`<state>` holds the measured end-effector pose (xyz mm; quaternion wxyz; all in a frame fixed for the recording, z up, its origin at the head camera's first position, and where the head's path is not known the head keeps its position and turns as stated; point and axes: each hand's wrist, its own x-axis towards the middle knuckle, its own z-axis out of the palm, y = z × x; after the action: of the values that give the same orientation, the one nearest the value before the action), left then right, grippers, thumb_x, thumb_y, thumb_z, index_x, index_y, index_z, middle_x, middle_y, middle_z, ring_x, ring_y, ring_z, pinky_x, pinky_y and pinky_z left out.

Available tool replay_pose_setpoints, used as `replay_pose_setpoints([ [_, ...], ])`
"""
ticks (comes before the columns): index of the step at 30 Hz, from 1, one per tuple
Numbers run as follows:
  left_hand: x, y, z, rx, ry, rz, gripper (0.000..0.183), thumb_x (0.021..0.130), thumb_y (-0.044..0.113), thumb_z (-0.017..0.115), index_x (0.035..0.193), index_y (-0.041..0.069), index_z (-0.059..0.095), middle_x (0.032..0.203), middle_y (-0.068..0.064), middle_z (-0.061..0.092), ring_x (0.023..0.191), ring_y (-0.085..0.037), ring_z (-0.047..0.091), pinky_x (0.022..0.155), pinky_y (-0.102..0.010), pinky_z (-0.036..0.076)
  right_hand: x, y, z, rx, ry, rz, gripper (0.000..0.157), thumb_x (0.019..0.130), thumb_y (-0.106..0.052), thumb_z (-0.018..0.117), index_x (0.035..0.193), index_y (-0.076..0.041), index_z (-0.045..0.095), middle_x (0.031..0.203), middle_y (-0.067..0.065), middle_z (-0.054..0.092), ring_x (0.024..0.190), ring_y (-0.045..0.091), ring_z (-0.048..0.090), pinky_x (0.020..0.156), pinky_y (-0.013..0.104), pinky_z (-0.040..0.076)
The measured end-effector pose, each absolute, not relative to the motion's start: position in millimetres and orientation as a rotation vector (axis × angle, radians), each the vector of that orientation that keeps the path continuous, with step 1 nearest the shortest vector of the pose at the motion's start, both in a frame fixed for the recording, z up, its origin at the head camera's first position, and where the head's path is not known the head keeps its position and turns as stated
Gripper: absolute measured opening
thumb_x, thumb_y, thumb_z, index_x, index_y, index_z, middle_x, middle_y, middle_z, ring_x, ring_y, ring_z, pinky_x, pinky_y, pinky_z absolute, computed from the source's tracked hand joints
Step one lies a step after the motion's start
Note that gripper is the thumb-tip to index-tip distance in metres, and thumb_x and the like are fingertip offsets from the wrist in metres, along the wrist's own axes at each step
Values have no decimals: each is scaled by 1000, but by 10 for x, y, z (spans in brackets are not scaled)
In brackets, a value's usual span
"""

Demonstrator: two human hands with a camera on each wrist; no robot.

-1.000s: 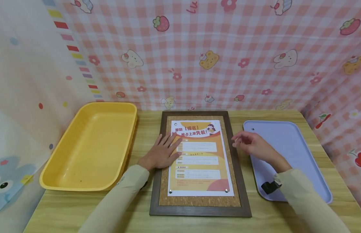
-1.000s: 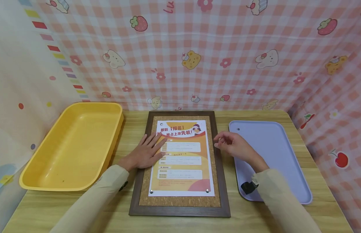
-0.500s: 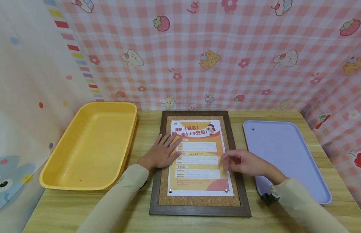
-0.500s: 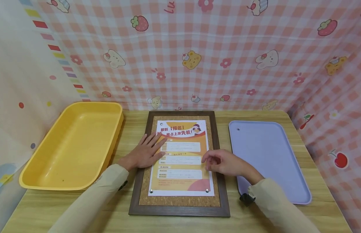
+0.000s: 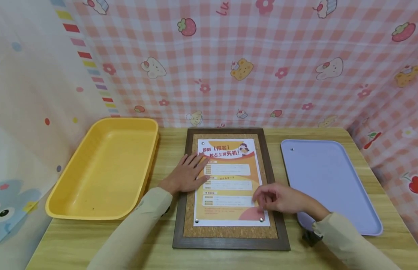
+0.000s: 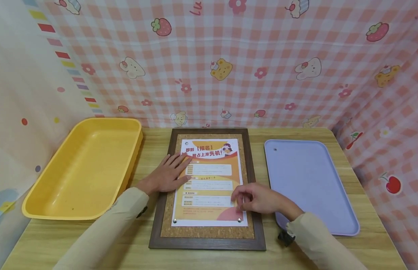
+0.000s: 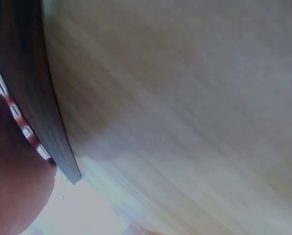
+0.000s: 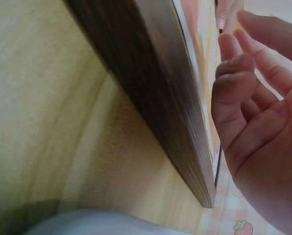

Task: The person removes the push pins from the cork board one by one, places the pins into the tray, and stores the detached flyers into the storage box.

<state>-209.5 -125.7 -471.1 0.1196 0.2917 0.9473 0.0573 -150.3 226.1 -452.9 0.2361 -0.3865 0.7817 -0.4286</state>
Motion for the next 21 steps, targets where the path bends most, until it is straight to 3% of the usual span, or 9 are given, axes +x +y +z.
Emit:
replay_pose_setpoints([
  [6, -2099, -1260, -4689, 868, 2769, 216, 70, 103, 53, 35, 160, 15, 19, 166, -13, 11, 152, -35, 9, 120, -57, 7, -1481, 2274, -4566, -1082, 2083, -1125, 15, 92, -8, 70, 106, -13, 70, 78, -3, 63, 60, -1, 47, 51, 18, 42],
  [12, -2125, -1271, -4693, 829, 2741, 249, 71, 103, 56, 34, 160, 18, 18, 167, -10, 3, 154, -31, 3, 122, -54, 2, -1465, 2269, -4574, -1106, 2054, -1062, 13, 90, -16, 74, 102, -19, 71, 78, -5, 62, 61, -2, 46, 52, 16, 40],
  [21, -2140, -1282, -4716, 831, 2742, 204, 72, 103, 58, 31, 161, 21, 12, 167, -7, 0, 154, -28, 2, 122, -51, 1, -1472, 2297, -4612, -1159, 2005, -1117, 12, 89, -14, 75, 100, -18, 73, 82, 2, 63, 67, -1, 49, 56, 18, 44],
])
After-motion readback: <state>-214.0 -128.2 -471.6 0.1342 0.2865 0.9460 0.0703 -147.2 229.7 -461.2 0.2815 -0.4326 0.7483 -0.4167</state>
